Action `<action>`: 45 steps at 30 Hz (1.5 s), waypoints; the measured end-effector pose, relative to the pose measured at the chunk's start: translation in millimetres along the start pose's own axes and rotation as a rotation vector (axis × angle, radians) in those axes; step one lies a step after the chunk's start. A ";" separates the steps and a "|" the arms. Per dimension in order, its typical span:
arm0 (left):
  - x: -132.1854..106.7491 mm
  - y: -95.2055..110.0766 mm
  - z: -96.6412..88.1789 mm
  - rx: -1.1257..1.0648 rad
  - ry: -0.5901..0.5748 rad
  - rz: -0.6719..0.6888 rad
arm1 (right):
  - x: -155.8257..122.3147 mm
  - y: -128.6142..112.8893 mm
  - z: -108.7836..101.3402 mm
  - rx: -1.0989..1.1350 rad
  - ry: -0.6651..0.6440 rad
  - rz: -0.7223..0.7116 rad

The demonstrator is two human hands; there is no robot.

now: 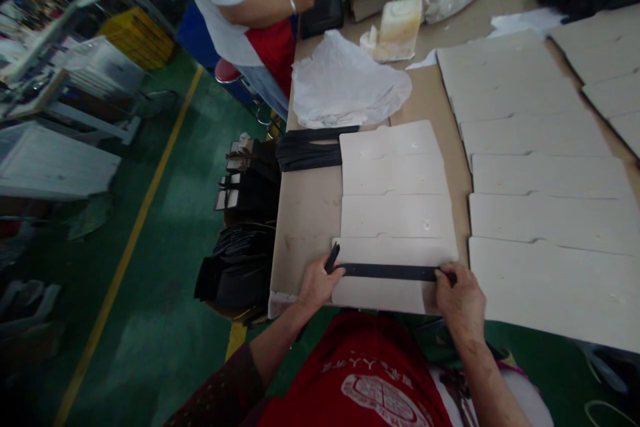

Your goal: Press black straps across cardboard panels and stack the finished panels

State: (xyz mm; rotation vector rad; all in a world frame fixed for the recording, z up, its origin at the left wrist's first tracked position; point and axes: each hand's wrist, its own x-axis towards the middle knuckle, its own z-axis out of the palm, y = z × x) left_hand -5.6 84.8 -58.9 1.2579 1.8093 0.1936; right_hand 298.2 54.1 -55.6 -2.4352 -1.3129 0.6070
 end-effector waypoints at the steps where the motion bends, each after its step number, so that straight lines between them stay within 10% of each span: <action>1: 0.1 0.0 -0.1 0.009 -0.001 -0.001 | 0.0 0.0 0.1 0.000 0.001 0.000; 45: -3.0 16.0 18.0 0.260 -0.005 0.131 | 1.8 -3.0 5.2 -0.006 -0.124 -0.118</action>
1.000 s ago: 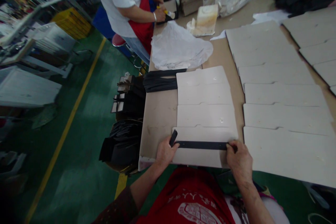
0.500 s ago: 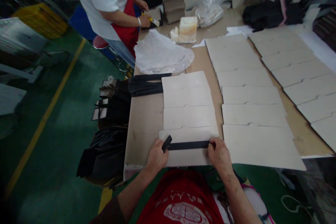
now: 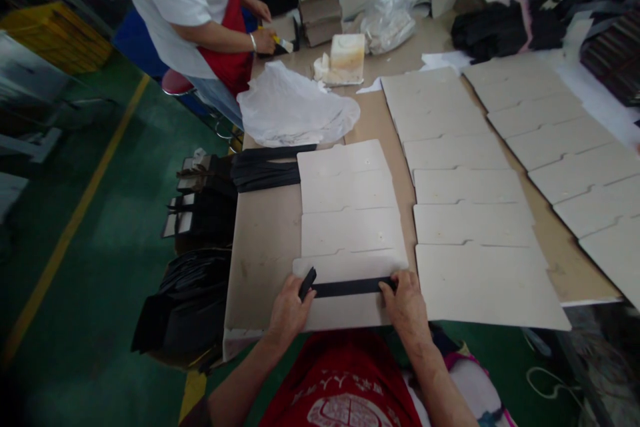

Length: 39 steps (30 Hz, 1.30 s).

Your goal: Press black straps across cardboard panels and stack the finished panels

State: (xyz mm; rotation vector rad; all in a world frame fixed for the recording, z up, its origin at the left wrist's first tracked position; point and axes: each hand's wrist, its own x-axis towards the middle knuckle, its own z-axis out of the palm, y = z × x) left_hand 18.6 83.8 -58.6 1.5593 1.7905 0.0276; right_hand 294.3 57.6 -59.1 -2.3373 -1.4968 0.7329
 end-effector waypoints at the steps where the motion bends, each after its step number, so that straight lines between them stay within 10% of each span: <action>1: -0.8 0.7 0.2 0.002 -0.007 0.001 | -0.6 0.5 1.1 0.000 -0.001 0.002; 16: -22.8 -17.9 -20.4 -0.088 0.101 -0.034 | -26.6 -3.5 -19.8 -0.085 0.130 0.028; 31: -10.0 -39.8 -17.0 -0.396 0.074 -0.278 | -37.6 8.8 -26.6 0.029 -0.124 0.362; 39: -38.6 -96.0 -61.2 -0.571 0.070 -0.285 | -68.7 -40.3 -16.8 0.373 -0.366 0.234</action>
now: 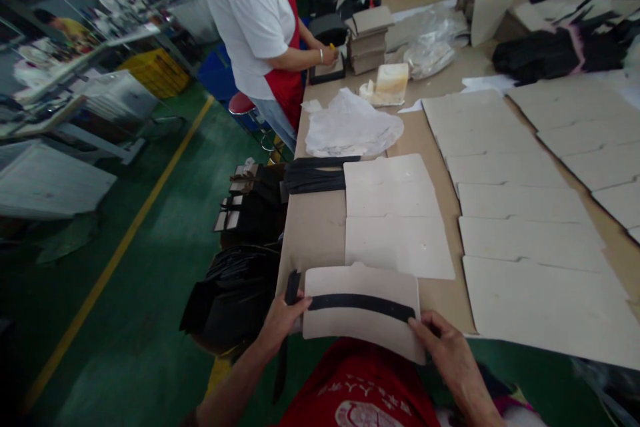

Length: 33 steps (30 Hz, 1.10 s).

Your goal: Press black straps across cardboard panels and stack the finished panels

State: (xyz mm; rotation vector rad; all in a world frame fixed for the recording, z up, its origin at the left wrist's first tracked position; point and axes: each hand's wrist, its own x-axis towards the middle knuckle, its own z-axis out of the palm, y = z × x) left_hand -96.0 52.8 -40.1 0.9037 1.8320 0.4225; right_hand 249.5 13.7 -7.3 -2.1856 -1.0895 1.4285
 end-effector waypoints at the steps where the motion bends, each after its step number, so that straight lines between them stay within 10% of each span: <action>1: 1.1 -7.3 -14.4 -0.009 0.016 0.001 | 0.2 -5.9 13.9 0.022 -0.016 -0.050; 7: 17.3 -42.5 -76.1 0.000 0.137 -0.047 | 18.4 -27.4 92.4 -0.067 -0.025 -0.206; 12: 14.8 -32.4 -89.8 -0.046 0.178 -0.114 | 18.4 -36.1 96.2 -0.148 0.161 -0.235; 23: -20.5 58.2 -43.8 -0.513 -0.622 -0.095 | -2.6 -141.5 108.6 0.111 -0.153 -0.472; 33: -10.5 68.5 -22.7 -0.561 -0.745 -0.060 | -0.3 -143.5 120.7 0.057 -0.093 -0.747</action>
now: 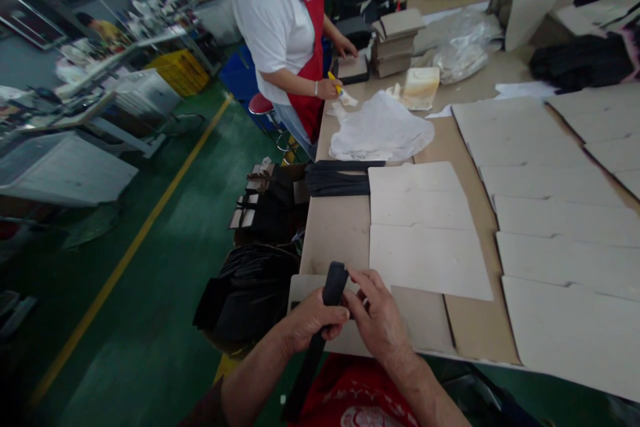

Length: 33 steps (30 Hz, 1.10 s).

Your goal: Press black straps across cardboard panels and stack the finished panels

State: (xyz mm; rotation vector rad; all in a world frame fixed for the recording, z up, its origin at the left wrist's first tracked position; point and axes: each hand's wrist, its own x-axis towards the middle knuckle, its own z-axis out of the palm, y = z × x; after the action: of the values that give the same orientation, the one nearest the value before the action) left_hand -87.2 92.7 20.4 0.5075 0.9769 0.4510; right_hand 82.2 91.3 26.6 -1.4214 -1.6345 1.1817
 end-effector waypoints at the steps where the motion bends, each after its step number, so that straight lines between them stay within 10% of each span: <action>1: 1.4 -0.8 0.0 -0.008 0.010 0.004 | -0.1 0.5 0.2 -0.013 0.026 -0.014; 9: 8.1 -9.0 -4.9 -0.038 0.040 -0.037 | 2.2 -6.0 3.6 -0.033 0.163 0.018; 17: 7.0 -16.0 -5.3 0.147 -0.068 -0.030 | -13.8 -9.0 -19.5 0.122 -0.128 0.248; 24: 19.6 3.5 -8.2 0.320 -0.142 -0.019 | -49.4 32.2 -71.3 0.257 0.424 0.611; 33: 45.2 33.2 33.3 0.529 0.032 -0.075 | -26.8 65.1 -113.1 0.376 0.496 0.566</action>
State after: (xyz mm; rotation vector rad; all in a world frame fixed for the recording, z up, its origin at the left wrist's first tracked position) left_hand -40.8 138.3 25.6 0.9370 1.1452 0.1271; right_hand 214.5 88.4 10.7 -1.7895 -0.6474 1.2163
